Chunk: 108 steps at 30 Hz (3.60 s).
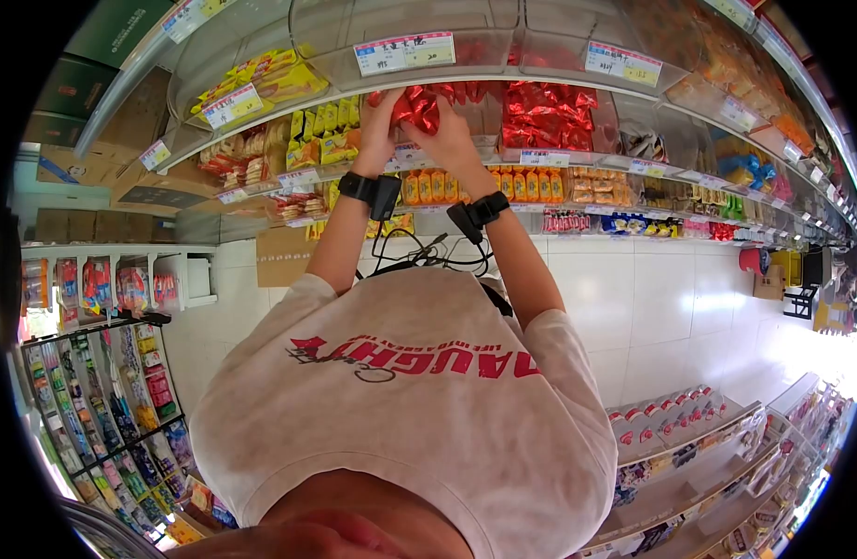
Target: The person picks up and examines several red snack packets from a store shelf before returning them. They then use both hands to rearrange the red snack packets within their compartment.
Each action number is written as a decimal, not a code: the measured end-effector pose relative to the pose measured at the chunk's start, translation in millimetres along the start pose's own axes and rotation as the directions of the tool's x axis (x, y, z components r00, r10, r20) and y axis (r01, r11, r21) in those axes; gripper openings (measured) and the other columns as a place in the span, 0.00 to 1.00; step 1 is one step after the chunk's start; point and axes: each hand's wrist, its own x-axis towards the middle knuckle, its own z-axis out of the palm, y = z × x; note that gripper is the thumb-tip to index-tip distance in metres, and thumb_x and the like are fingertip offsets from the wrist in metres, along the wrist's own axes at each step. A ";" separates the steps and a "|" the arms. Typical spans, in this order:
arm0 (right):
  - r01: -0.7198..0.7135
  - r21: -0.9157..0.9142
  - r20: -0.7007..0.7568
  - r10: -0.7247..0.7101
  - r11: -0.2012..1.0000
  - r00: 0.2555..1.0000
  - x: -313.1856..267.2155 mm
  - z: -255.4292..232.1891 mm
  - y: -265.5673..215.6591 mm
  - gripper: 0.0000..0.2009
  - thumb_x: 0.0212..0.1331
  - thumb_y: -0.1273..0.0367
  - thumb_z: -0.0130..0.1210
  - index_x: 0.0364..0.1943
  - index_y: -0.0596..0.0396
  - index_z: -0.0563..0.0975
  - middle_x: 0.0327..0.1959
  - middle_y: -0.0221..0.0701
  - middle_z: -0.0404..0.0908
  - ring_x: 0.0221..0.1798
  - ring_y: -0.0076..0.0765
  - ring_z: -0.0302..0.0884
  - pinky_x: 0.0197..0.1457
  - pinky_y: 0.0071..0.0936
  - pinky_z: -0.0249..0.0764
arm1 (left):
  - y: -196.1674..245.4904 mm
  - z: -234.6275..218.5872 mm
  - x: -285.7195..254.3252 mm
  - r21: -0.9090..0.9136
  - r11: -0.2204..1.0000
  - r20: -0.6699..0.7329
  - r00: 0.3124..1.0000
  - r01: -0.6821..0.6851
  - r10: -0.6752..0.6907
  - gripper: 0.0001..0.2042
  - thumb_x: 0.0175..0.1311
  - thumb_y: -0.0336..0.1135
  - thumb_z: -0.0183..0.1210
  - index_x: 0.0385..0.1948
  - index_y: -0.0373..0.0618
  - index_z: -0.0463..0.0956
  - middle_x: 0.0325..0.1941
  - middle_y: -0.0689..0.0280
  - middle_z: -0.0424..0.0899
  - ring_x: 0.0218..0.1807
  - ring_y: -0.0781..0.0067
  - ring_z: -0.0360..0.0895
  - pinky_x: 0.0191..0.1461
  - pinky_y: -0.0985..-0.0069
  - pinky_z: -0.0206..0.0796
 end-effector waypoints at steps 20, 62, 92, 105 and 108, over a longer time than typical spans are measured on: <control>0.106 -0.103 0.026 -0.103 0.989 0.994 -0.1 -15.9 10.3 0.26 0.54 0.62 0.70 0.54 0.60 0.75 0.44 0.44 0.85 0.47 0.49 0.85 0.50 0.36 0.78 | 13.0 0.4 -4.2 0.058 0.997 0.146 0.988 -0.051 0.042 0.21 0.60 0.27 0.68 0.55 0.39 0.75 0.54 0.60 0.83 0.52 0.69 0.82 0.54 0.72 0.74; -0.395 0.582 0.193 0.351 0.710 0.916 -11.5 -49.5 14.8 0.23 0.62 0.67 0.60 0.60 0.59 0.72 0.53 0.31 0.81 0.51 0.29 0.78 0.56 0.27 0.73 | 23.3 -12.6 -18.9 0.685 0.576 0.516 0.855 -0.445 0.048 0.26 0.58 0.22 0.61 0.61 0.57 0.80 0.54 0.64 0.81 0.51 0.75 0.79 0.57 0.79 0.71; -0.156 0.135 -0.073 0.167 0.978 0.983 -5.7 -23.7 12.4 0.24 0.55 0.59 0.69 0.48 0.62 0.77 0.39 0.40 0.85 0.42 0.35 0.84 0.47 0.30 0.77 | 24.6 22.1 -37.5 0.466 0.853 0.260 0.958 -0.236 0.123 0.32 0.69 0.45 0.60 0.69 0.36 0.60 0.71 0.54 0.66 0.69 0.63 0.67 0.69 0.70 0.59; -0.065 -0.085 -0.144 0.053 0.994 0.988 2.7 -11.4 1.6 0.22 0.54 0.60 0.67 0.46 0.62 0.75 0.36 0.48 0.84 0.41 0.55 0.84 0.44 0.40 0.78 | 15.4 24.3 -34.9 0.684 0.587 0.140 0.868 -0.433 0.477 0.28 0.67 0.48 0.65 0.56 0.32 0.72 0.51 0.54 0.83 0.52 0.65 0.81 0.57 0.71 0.70; -0.079 -0.130 -0.107 0.065 0.988 0.992 3.1 -8.9 -2.0 0.23 0.55 0.61 0.65 0.49 0.62 0.74 0.40 0.50 0.83 0.44 0.61 0.81 0.47 0.45 0.78 | 19.7 26.5 -34.0 0.558 0.754 0.153 0.936 -0.347 0.318 0.29 0.65 0.47 0.66 0.59 0.35 0.70 0.54 0.56 0.82 0.53 0.65 0.80 0.57 0.72 0.71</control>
